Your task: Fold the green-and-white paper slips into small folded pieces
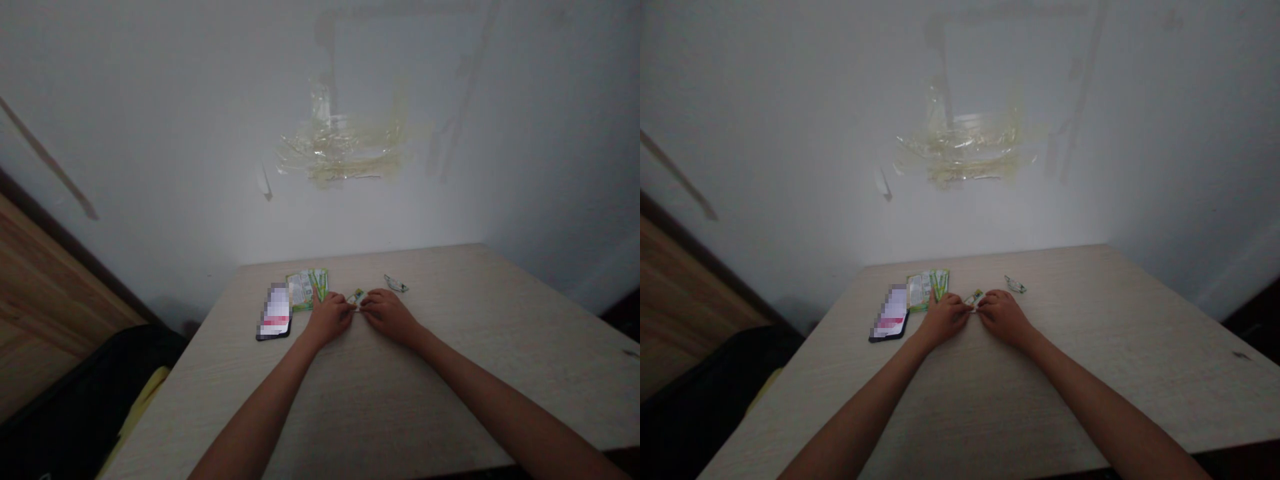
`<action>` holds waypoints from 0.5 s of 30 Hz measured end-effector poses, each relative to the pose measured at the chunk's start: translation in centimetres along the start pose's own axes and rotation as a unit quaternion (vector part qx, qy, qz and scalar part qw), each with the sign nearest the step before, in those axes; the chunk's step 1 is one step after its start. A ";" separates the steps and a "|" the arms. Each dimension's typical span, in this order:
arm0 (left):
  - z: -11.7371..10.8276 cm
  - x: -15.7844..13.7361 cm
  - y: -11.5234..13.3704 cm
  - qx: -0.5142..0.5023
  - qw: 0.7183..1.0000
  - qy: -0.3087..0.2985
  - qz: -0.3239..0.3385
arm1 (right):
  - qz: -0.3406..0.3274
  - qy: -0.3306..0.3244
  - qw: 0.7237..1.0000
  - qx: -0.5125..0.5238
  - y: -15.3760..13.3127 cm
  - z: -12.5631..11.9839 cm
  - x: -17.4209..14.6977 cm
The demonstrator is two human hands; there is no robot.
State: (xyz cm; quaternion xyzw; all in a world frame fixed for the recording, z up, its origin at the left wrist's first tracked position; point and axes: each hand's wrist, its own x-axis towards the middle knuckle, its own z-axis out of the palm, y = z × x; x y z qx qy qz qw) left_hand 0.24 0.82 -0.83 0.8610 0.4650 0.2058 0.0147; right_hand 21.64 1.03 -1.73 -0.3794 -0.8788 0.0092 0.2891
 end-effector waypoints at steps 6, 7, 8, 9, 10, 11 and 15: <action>0.1 0.1 -0.6 -0.043 0.999 -0.020 0.007 | 0.023 0.007 0.999 -0.024 0.3 0.0 0.1; 0.1 0.1 -0.7 -0.051 0.998 -0.021 0.007 | 0.019 0.006 1.000 -0.021 0.3 0.0 0.1; 0.2 0.2 -0.8 -0.056 0.998 -0.018 0.006 | 0.016 0.006 1.000 -0.018 0.4 0.1 0.2; 0.2 0.2 -0.9 -0.058 0.998 -0.015 0.006 | 0.013 0.005 1.000 -0.015 0.5 0.1 0.2; 0.2 0.2 -0.9 -0.057 0.998 -0.013 0.010 | 0.013 0.005 1.000 -0.013 0.5 0.0 0.2; 0.2 0.2 -0.9 -0.052 0.998 -0.012 0.016 | 0.014 0.005 1.000 -0.011 0.6 0.0 0.2; 0.0 0.1 -0.6 -0.026 0.998 -0.021 0.049 | 0.024 -0.001 1.000 -0.007 0.4 -0.2 0.3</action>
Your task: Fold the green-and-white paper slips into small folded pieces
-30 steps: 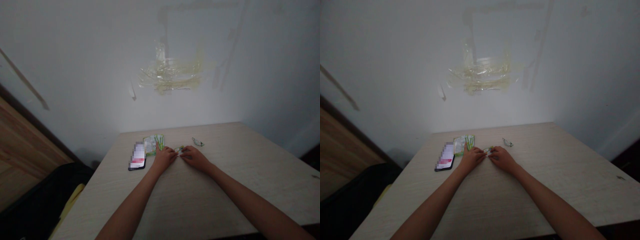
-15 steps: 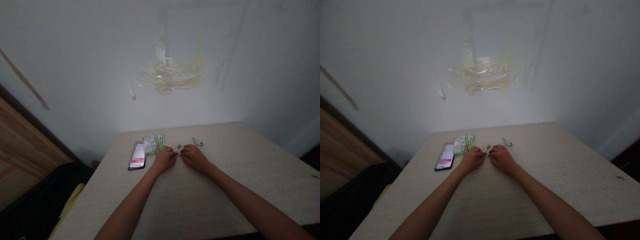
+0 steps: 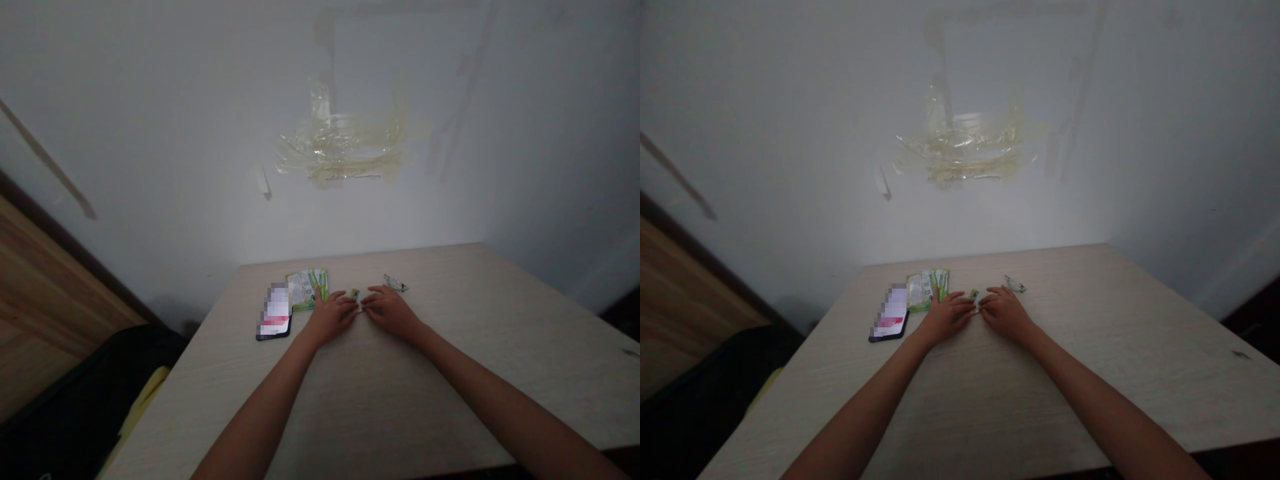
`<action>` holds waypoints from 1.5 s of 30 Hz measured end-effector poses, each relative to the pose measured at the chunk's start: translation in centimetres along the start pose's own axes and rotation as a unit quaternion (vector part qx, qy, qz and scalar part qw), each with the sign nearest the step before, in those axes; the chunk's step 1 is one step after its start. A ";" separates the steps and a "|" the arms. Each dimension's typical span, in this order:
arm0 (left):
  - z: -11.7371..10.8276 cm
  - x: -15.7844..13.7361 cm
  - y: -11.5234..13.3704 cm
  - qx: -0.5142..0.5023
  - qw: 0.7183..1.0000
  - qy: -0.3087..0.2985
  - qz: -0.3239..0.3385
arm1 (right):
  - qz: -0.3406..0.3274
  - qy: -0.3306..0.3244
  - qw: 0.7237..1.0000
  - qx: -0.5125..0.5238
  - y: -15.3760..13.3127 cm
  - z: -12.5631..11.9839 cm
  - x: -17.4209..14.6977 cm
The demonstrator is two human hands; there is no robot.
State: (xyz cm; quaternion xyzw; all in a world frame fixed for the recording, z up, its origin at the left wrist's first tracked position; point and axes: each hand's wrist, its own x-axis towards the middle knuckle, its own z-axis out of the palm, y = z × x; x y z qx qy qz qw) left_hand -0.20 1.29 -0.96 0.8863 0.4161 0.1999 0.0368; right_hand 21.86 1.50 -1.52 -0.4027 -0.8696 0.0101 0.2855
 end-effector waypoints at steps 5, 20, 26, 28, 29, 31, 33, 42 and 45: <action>-0.5 0.1 0.3 0.013 1.000 -0.002 0.003 | 0.010 0.001 1.000 -0.020 0.0 0.0 0.0; 0.1 -0.4 0.0 -0.003 1.000 -0.023 0.003 | 0.040 0.019 0.998 -0.041 1.5 0.8 -0.8; 0.1 -0.4 0.6 0.033 0.999 0.003 -0.007 | 0.003 0.056 0.998 0.024 1.9 1.1 -0.7; 0.3 -0.3 0.8 0.034 0.999 0.013 -0.015 | -0.015 0.050 0.998 0.039 1.7 0.9 -0.6; 0.3 -0.3 0.9 0.031 0.999 0.014 -0.018 | -0.019 0.044 0.998 0.044 1.6 0.8 -0.5; 0.4 -0.3 0.9 0.019 0.999 0.010 -0.027 | -0.018 0.035 0.998 0.052 1.3 0.6 -0.5; 0.4 -0.3 0.9 0.002 0.999 0.000 -0.035 | -0.010 0.030 0.998 0.056 1.2 0.6 -0.5; 0.1 -0.5 0.4 -0.036 0.997 -0.016 -0.065 | -0.004 0.032 0.999 0.044 0.5 0.5 -0.5; 0.0 -0.5 0.4 -0.038 0.997 -0.013 -0.063 | -0.003 0.030 0.999 0.040 0.4 0.4 -0.5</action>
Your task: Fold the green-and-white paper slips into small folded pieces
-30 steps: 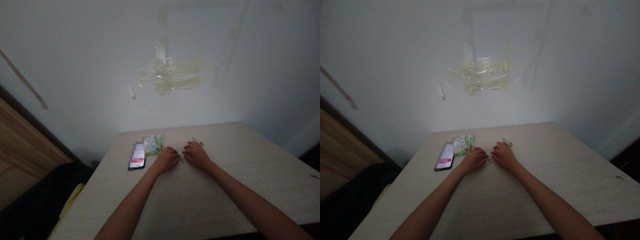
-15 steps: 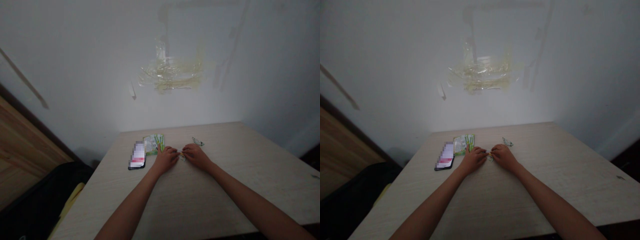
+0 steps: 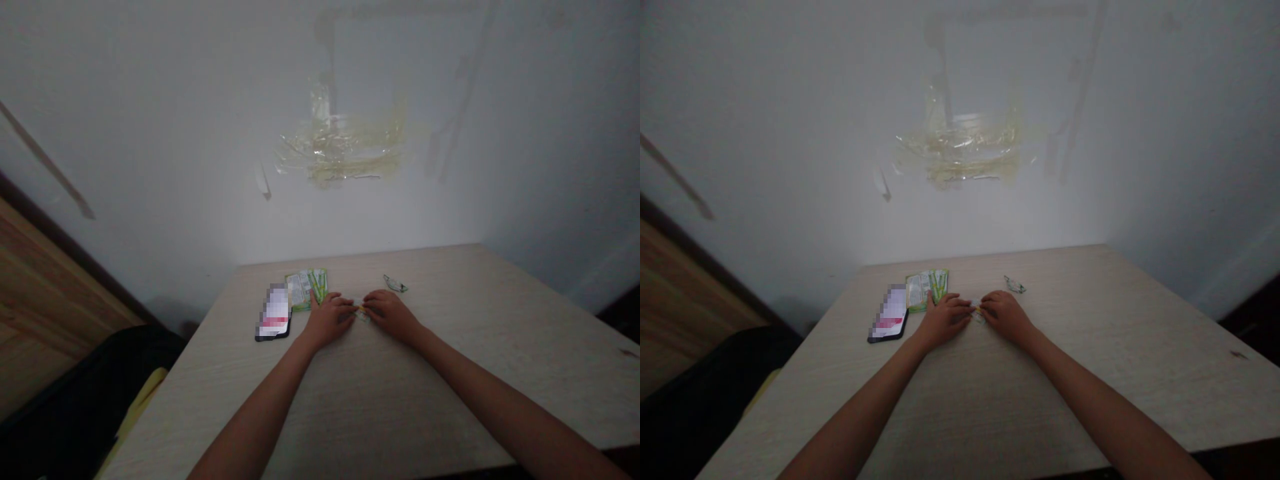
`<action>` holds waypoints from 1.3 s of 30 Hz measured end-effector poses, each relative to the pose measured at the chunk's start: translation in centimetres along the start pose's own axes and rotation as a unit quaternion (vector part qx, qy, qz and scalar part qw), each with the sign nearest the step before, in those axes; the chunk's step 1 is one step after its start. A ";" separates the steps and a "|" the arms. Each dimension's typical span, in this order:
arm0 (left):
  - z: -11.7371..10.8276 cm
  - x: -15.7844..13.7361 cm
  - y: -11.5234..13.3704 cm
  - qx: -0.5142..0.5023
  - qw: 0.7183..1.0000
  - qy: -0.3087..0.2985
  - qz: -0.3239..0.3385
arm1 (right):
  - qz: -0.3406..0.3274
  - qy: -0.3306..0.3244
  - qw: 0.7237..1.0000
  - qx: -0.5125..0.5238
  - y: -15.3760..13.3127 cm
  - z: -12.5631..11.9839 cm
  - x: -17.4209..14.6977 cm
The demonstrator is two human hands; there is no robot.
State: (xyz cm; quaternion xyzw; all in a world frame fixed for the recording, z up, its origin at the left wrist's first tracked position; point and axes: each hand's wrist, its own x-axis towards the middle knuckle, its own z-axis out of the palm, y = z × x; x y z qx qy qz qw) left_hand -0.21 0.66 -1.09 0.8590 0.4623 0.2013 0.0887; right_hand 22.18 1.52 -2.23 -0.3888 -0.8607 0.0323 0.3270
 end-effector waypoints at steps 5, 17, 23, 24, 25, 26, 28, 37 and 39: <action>-0.2 0.1 0.0 -0.004 1.000 0.001 -0.002 | 0.001 -0.013 1.000 0.010 0.2 0.1 0.0; 0.4 0.2 -0.6 0.004 0.999 0.043 -0.029 | -0.047 -0.036 0.998 0.014 0.5 0.2 0.0; 0.3 0.3 -0.5 0.002 0.999 0.024 -0.046 | -0.054 -0.034 0.998 0.019 0.6 0.3 0.0; 0.3 0.3 -0.4 0.001 0.999 0.024 -0.046 | -0.055 -0.034 0.998 0.019 0.6 0.3 0.0; 0.2 0.3 -0.4 0.000 0.999 0.024 -0.045 | -0.055 -0.035 0.998 0.019 0.6 0.3 -0.1; 0.2 0.3 -0.4 -0.002 0.999 0.025 -0.044 | -0.056 -0.036 0.998 0.018 0.6 0.3 -0.1; 0.3 0.3 -0.5 -0.005 0.999 0.026 -0.040 | -0.058 -0.035 0.998 0.018 0.6 0.3 -0.1; 0.6 0.4 -0.8 -0.023 0.999 0.026 -0.036 | -0.059 -0.043 0.997 0.011 0.8 0.5 -0.3; 0.6 0.4 -0.8 -0.032 0.998 0.026 -0.042 | -0.060 -0.039 0.997 0.010 0.8 0.5 -0.3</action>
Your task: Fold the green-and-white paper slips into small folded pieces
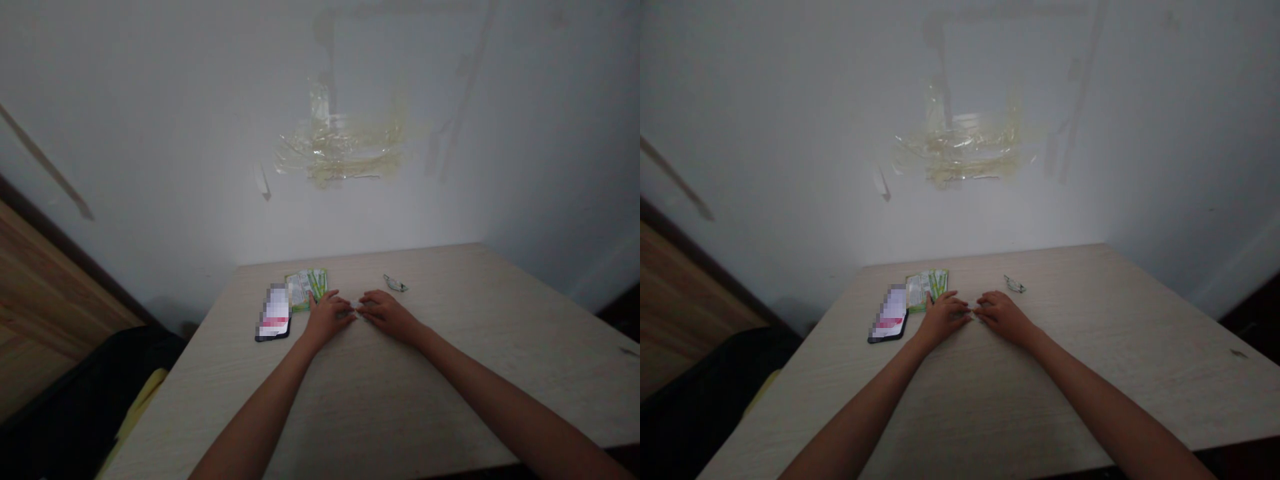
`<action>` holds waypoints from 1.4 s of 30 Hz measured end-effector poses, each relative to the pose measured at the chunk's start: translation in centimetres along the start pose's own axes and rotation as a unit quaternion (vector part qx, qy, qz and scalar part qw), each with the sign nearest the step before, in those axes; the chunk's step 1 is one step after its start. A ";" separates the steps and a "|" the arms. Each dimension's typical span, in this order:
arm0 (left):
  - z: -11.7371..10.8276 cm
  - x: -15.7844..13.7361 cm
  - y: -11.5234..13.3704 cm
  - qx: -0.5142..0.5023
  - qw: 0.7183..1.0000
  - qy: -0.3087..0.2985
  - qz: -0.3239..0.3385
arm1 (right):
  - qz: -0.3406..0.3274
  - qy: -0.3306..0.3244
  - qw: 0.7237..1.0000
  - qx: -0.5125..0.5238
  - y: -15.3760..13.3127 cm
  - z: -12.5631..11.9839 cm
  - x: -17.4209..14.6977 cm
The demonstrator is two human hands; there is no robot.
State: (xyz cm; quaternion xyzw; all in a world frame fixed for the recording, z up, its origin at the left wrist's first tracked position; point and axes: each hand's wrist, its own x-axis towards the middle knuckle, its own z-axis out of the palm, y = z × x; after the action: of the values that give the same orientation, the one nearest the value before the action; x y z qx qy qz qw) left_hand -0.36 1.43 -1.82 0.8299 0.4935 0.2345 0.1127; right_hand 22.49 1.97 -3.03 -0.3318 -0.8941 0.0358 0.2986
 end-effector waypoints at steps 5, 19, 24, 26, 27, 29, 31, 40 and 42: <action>-0.1 0.0 0.0 -0.018 1.000 -0.005 -0.010 | -0.004 0.007 1.000 -0.002 -0.3 -0.2 0.1; -0.2 -0.1 0.0 -0.004 0.999 0.014 0.030 | 0.003 -0.002 1.000 0.013 0.1 0.0 0.0; 0.0 -0.1 -0.1 0.014 0.999 0.025 0.045 | 0.019 -0.016 0.999 0.033 0.0 -0.2 0.2; 0.0 -0.1 -0.1 0.022 0.998 0.030 0.056 | 0.029 -0.023 0.998 0.044 0.0 -0.3 0.2; 0.0 -0.1 -0.2 0.026 0.997 0.033 0.061 | 0.034 -0.026 0.998 0.049 0.0 -0.3 0.2; 0.0 -0.2 -0.2 0.036 0.996 0.036 0.073 | 0.042 -0.028 0.997 0.061 0.0 -0.3 0.2; 0.0 -0.2 -0.1 0.045 0.995 0.036 0.084 | 0.050 -0.026 0.995 0.078 0.0 -0.3 0.2; -0.3 -0.1 0.2 0.069 0.991 0.039 0.105 | 0.091 0.012 0.993 0.071 0.3 -0.1 0.6; -0.3 -0.1 0.2 0.071 0.991 0.039 0.108 | 0.092 0.012 0.994 0.054 0.6 0.1 0.7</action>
State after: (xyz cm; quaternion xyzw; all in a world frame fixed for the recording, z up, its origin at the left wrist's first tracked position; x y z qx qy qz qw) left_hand -0.36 1.25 -1.54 0.8742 0.4207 0.2422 0.0081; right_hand 22.34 2.90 -2.94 -0.3966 -0.8529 0.1074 0.3221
